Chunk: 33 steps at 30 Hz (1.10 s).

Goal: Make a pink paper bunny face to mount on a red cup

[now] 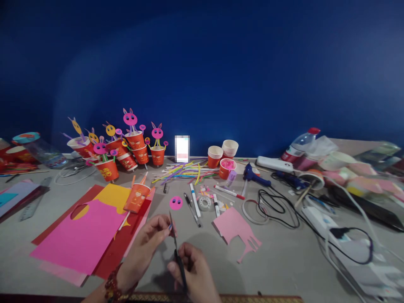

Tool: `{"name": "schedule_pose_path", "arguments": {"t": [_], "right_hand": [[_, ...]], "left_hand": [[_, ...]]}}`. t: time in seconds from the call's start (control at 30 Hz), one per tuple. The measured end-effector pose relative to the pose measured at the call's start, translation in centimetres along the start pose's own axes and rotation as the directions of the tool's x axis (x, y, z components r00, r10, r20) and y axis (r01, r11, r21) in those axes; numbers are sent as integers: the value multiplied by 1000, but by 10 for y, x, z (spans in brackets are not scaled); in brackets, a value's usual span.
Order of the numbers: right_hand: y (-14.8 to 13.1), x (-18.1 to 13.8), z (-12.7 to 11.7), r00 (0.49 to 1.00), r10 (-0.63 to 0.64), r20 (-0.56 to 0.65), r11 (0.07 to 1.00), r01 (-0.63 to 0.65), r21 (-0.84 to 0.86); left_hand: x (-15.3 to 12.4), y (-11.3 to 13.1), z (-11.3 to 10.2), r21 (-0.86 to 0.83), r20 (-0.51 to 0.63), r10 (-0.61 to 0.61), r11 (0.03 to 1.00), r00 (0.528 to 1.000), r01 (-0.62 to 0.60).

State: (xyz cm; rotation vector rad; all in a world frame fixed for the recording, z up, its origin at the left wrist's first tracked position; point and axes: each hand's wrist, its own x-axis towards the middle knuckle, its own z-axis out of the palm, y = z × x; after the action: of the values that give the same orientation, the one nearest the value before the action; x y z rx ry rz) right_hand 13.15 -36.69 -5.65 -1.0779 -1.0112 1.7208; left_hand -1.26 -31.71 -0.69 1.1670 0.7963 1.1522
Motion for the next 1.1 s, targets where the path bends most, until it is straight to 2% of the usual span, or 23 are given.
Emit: {"name": "schedule_pose_path", "arguments": {"t": [0.43, 1.1], "right_hand": [[2, 0, 0, 999, -14, 33, 1000, 14, 5], [4, 1, -2, 999, -32, 0, 999, 32, -3]], "left_hand": [[-2, 3, 4, 25, -29, -10, 1000, 1000, 10], [-1, 3, 6, 22, -41, -16, 1000, 999, 17]]}}
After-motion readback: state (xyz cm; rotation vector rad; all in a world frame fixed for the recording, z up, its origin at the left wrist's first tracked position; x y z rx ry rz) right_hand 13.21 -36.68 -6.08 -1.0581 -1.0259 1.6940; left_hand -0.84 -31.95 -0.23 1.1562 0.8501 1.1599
